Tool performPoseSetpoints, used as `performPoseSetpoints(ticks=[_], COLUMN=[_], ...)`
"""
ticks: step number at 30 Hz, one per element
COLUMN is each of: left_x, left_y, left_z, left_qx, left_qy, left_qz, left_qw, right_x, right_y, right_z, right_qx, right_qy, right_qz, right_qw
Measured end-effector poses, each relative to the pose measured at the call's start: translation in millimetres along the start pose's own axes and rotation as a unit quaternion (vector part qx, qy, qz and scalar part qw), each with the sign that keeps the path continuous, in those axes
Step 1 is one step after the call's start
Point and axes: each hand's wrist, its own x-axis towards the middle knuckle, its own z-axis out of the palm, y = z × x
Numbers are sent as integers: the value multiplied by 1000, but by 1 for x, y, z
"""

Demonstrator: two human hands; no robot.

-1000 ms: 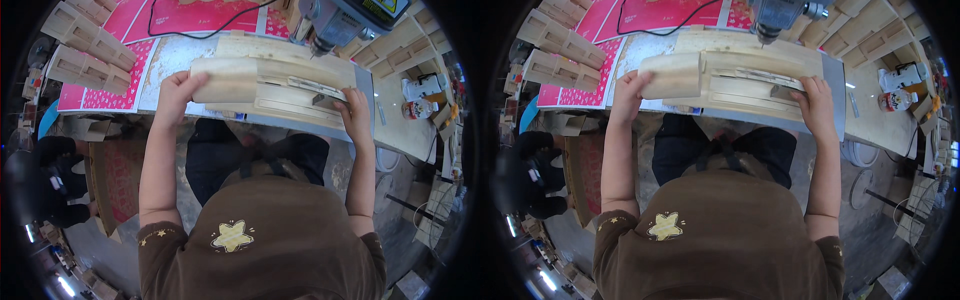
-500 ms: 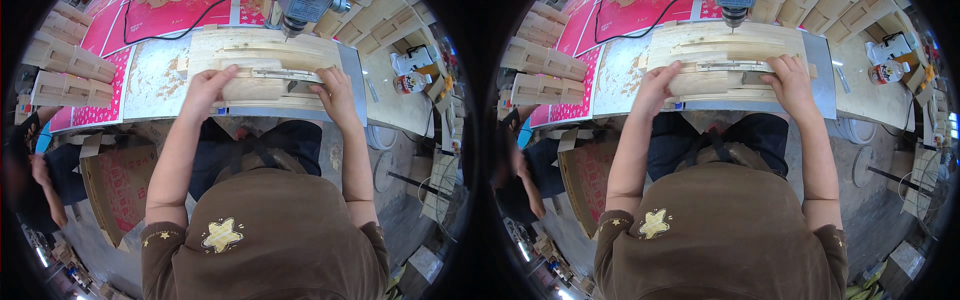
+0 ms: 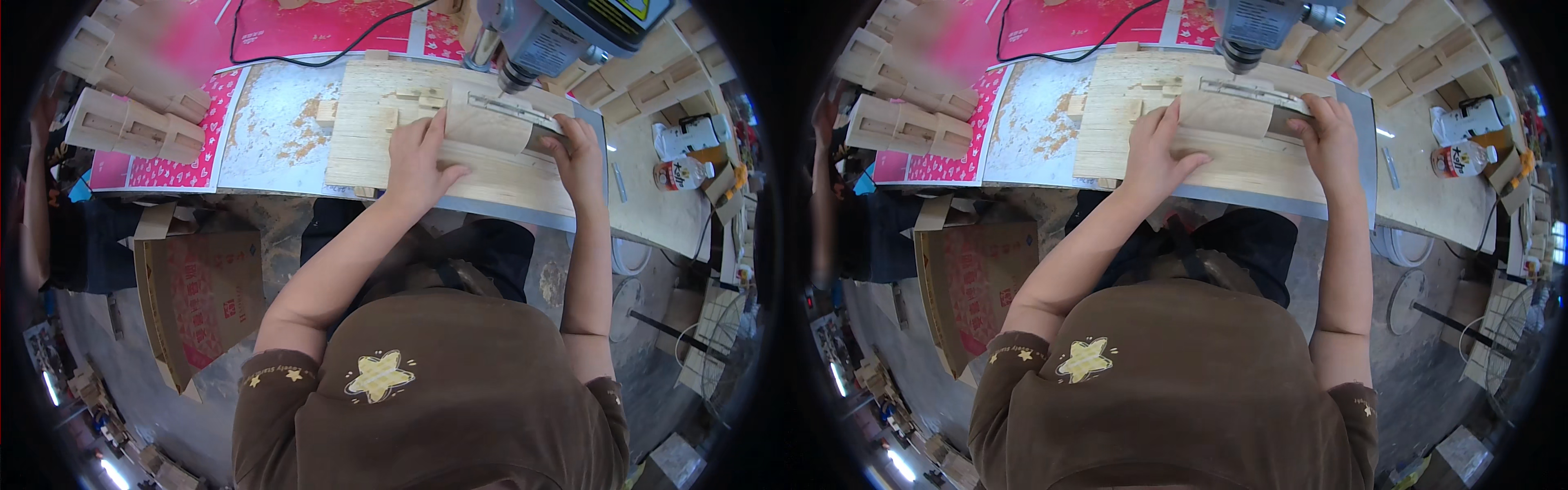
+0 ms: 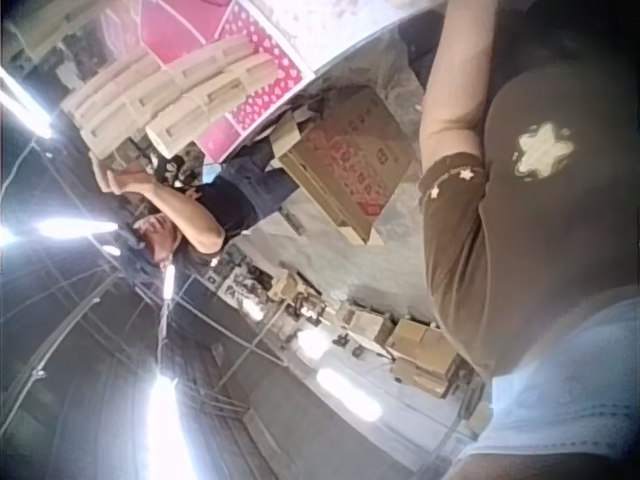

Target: Drilling holes into wooden cylindrical blocks using a drill press in a woodworking facility.

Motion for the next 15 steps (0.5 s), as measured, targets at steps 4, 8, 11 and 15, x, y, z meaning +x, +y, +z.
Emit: performPoseSetpoints(ticks=[4, 8, 11, 15], left_x=[11, 10, 7, 1], left_y=[-24, -45, -32, -38], left_z=[-1, 22, 12, 4], left_qx=[142, 93, 72, 93], left_qy=[83, 67, 53, 55], left_qz=[43, 41, 38, 38], left_qw=[985, 993, 995, 993], right_x=[17, 1, -6, 1], right_y=[0, 17, 22, 21], right_z=[18, 27, 20, 14], right_qx=[10, -1, 9, 193], right_qy=[-21, -28, -29, -36], right_qz=[-6, 44, 1, 74], right_qw=[1000, 999, 1000, 978])
